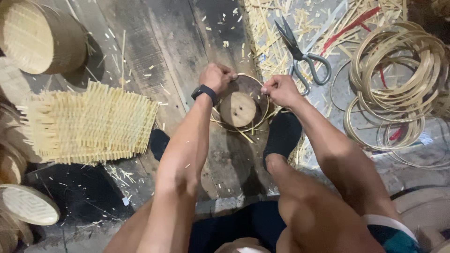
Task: The person sits on the floor and repeatedly places a circular bamboo frame over a rectangular woven mat, then uses shears to trim the excess mat material flush with the frame. The trimmed circular pieces are set aside, and the process is repeated with new mats.
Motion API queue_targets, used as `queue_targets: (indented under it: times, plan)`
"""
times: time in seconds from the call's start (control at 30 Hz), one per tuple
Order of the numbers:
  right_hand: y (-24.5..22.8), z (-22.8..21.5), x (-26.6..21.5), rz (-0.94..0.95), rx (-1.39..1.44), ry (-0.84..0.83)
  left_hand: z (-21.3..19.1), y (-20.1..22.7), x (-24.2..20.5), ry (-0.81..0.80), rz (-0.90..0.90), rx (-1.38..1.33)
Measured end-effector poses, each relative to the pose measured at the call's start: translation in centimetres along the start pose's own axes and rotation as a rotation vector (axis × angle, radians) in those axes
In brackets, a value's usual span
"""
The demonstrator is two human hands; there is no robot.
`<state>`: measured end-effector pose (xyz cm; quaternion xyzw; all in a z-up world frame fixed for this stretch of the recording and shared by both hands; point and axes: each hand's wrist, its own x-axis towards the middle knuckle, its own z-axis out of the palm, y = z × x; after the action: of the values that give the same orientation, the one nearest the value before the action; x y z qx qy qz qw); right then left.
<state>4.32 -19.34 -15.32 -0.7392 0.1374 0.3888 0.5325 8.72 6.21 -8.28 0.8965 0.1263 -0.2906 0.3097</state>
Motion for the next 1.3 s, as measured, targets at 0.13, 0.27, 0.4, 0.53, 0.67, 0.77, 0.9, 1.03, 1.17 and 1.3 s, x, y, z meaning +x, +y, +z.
queue_targets:
  times: [0.13, 0.27, 0.4, 0.53, 0.67, 0.77, 0.9, 1.03, 1.17, 1.3]
  plan:
    - [0.3, 0.4, -0.1, -0.106, -0.065, 0.045, 0.0, 0.4, -1.2, 0.036, -0.019, 0.001]
    - [-1.9, -0.2, -2.7, 0.01, 0.01, 0.006, 0.6, -2.0, -3.2, 0.359, 0.233, -0.092]
    - [-0.9, -0.2, -4.5, 0.112, 0.175, -0.086, 2.1, -9.2, -5.4, 0.26, -0.286, -0.093]
    - [1.3, 0.6, -4.8, 0.141, 0.33, -0.044, 4.4, -14.2, -7.1, 0.06, -0.309, -0.751]
    - [2.2, 0.7, -4.4, 0.079, 0.343, -0.045, 4.6, -13.4, -7.6, 0.11, -0.419, -0.725]
    - [1.9, 0.8, -4.4, 0.093, 0.339, -0.032, 4.3, -11.9, -7.6, 0.197, -0.493, -0.583]
    - [-0.3, 1.0, -5.3, 0.151, 0.302, 0.028, 4.3, -11.3, -7.8, 0.237, -0.512, -0.597]
    - [-1.8, -0.2, -7.4, 0.083, 0.761, -0.122, 4.9, -11.7, -9.6, 0.249, -0.462, -1.185]
    - [-2.1, 1.0, -8.1, 0.209, 0.599, -0.205, 7.0, -9.7, -14.3, -0.263, -0.672, -1.504]
    - [-1.4, 3.0, -7.0, 0.226, 0.422, -0.047, 10.3, -9.3, -15.3, -0.098, -0.526, -1.395]
